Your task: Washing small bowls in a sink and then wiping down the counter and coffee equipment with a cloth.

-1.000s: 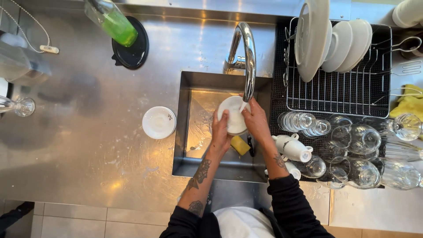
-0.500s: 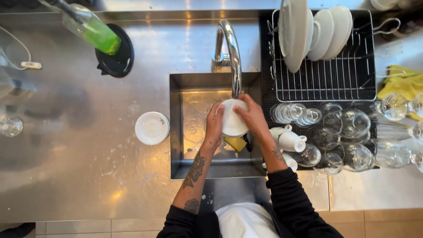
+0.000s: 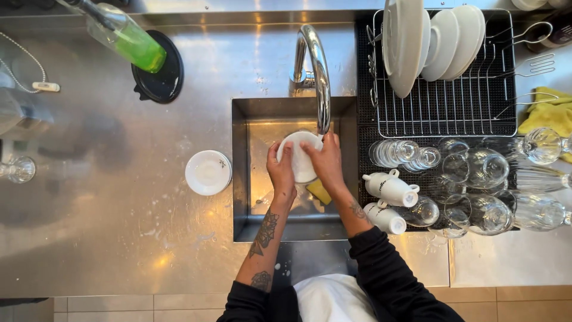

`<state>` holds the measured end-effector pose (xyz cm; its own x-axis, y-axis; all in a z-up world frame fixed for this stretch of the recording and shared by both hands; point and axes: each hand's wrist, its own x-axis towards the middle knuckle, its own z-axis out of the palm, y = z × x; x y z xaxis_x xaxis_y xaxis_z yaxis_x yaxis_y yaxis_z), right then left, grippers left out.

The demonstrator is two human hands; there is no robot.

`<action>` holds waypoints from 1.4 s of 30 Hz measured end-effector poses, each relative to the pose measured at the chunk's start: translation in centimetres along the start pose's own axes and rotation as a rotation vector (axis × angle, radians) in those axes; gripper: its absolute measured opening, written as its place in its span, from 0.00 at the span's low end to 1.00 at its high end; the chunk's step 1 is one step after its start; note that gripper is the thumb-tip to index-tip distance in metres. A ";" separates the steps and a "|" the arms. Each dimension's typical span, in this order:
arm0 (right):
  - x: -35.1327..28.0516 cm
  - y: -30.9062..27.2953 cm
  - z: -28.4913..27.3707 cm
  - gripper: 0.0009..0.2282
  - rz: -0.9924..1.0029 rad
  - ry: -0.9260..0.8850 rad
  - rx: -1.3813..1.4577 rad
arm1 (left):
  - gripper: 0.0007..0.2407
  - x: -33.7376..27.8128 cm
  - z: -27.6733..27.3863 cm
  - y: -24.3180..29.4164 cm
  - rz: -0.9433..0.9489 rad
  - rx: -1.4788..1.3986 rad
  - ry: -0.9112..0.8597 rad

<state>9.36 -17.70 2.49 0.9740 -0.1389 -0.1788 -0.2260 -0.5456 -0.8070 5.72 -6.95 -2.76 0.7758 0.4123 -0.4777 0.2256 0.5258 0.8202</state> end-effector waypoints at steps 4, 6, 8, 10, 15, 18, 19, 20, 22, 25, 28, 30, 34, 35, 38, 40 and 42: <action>-0.4 -0.5 -0.3 0.15 -0.081 -0.208 0.423 | 0.18 -0.4 -0.7 1.3 0.043 0.091 0.070; 0.7 -0.1 -0.3 0.15 -0.008 -0.245 0.315 | 0.19 -0.4 -1.2 0.7 0.017 0.116 0.026; 1.9 0.6 -0.2 0.15 0.070 -0.275 0.208 | 0.20 0.0 -1.5 -0.2 -0.012 0.146 -0.025; 2.5 2.1 0.1 0.11 0.067 -0.147 0.037 | 0.21 0.1 -1.9 -1.9 -0.092 0.074 -0.146; 1.8 -1.9 -3.9 0.08 -0.107 0.051 0.042 | 0.18 0.4 -2.4 -4.5 -0.130 0.093 -0.169; 1.0 -2.3 -5.0 0.07 -0.174 0.085 0.041 | 0.21 0.1 -2.7 -4.1 -0.177 0.095 -0.111; 1.0 -1.8 -4.9 0.05 -0.276 0.116 0.013 | 0.23 0.1 -2.7 -3.7 -0.209 0.063 -0.094; 1.2 -0.8 -4.1 0.05 -0.281 0.106 0.018 | 0.23 0.3 -2.4 -2.9 -0.204 0.061 -0.083; 1.0 1.5 -2.5 0.07 -0.304 0.125 -0.033 | 0.26 0.3 -2.1 -1.6 -0.174 -0.011 -0.156; 1.1 3.5 -0.3 0.09 -0.041 0.074 0.110 | 0.27 -0.2 -1.4 -0.2 -0.154 -0.091 -0.198; 1.1 4.1 1.0 0.07 0.037 0.006 0.410 | 0.24 0.4 -1.6 -0.1 -0.141 -0.176 -0.192; 1.5 2.8 0.8 0.09 0.102 -0.058 0.484 | 0.23 0.1 -2.1 0.0 -0.135 -0.199 -0.191; 2.3 1.1 1.5 0.18 0.208 -0.146 0.145 | 0.21 -0.2 -2.2 1.0 -0.165 -0.297 -0.189; 2.5 1.0 1.9 0.18 0.203 -0.160 0.145 | 0.21 0.0 -2.4 1.1 -0.157 -0.299 -0.176; 1.8 1.0 2.1 0.20 0.158 -0.304 0.266 | 0.20 -0.3 -2.6 0.7 -0.199 -0.373 -0.183; 1.7 0.3 1.6 0.20 -0.097 -0.198 0.205 | 0.19 0.0 -2.2 0.2 -0.175 -0.398 -0.142; 0.4 0.4 1.6 0.20 -0.286 -0.127 0.076 | 0.20 0.3 -2.0 -0.3 -0.149 -0.392 -0.112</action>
<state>9.73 -16.66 1.18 0.9929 0.1187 -0.0035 0.0547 -0.4835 -0.8736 4.74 -5.46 -3.79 0.8159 0.2384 -0.5268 0.1160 0.8251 0.5530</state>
